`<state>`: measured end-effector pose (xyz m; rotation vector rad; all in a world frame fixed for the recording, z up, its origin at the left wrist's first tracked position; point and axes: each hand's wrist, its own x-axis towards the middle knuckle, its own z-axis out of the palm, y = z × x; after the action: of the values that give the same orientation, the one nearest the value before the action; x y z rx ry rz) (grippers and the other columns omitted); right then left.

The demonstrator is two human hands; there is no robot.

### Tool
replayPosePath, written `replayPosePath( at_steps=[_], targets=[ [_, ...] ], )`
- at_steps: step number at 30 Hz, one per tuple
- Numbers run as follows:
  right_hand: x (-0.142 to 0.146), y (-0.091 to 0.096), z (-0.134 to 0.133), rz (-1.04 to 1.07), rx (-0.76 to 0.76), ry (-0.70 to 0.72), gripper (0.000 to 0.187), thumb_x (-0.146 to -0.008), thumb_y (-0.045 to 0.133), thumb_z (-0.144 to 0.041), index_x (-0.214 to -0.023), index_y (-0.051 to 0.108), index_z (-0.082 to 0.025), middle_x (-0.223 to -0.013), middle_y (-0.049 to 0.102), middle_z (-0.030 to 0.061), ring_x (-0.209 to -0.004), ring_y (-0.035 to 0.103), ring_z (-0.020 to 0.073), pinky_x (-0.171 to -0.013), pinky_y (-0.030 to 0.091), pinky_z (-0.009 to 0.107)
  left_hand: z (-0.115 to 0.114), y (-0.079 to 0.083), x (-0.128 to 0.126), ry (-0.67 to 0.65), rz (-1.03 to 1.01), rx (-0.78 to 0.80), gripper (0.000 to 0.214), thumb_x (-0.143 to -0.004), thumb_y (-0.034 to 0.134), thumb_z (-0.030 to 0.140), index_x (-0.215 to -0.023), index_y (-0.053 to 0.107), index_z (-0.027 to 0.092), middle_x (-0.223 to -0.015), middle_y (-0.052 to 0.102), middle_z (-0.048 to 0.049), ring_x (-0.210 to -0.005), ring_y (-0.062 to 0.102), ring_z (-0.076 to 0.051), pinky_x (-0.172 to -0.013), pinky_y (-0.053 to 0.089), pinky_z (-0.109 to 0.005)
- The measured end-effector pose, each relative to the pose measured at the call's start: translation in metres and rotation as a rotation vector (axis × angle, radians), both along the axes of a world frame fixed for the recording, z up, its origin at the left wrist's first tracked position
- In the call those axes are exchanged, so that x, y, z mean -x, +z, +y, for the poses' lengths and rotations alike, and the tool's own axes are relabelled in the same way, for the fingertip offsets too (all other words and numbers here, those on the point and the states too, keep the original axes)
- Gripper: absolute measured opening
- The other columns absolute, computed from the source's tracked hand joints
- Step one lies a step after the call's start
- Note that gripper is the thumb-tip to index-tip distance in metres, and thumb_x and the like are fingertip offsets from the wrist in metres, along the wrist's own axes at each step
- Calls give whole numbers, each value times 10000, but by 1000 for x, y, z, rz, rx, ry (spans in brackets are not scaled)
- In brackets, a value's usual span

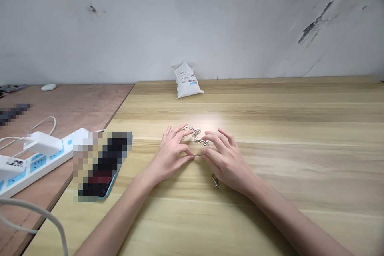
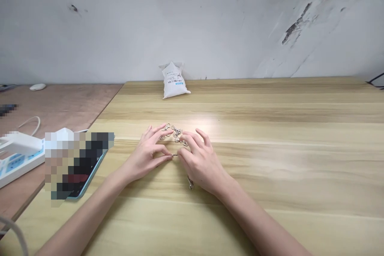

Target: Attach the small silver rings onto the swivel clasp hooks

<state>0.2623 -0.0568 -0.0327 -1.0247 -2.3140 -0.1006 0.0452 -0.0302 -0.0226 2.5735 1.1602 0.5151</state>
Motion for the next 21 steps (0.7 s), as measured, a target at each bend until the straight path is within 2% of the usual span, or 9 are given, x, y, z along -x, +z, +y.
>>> replayPosePath(
  at_steps=[11,17,21],
  targets=[
    [0,0,1,-27,-5,-8,176,-911,487,-103,-849,623,-197,-1132,611,106,-1201,511,233,-1096,328,509,-1,2,-1,-1,-7,14,167,-876,644,301,-743,718,234,-1400,536,-20,-1422,305,-283,-1159,149,-639],
    [2,0,-2,-177,-75,9,212,-883,462,-43,-883,627,-176,-1167,611,119,-1313,429,267,-1135,286,527,-1,3,-1,-3,2,10,163,-871,651,303,-740,719,236,-1389,546,-22,-1419,310,-284,-1159,148,-634],
    [3,-1,-3,-197,-81,2,233,-883,441,-20,-888,629,-157,-1170,614,130,-1306,442,281,-1129,307,529,-1,3,-1,-1,10,1,169,-874,649,312,-741,720,237,-1400,538,-17,-1420,309,-277,-1157,153,-633]
  ],
)
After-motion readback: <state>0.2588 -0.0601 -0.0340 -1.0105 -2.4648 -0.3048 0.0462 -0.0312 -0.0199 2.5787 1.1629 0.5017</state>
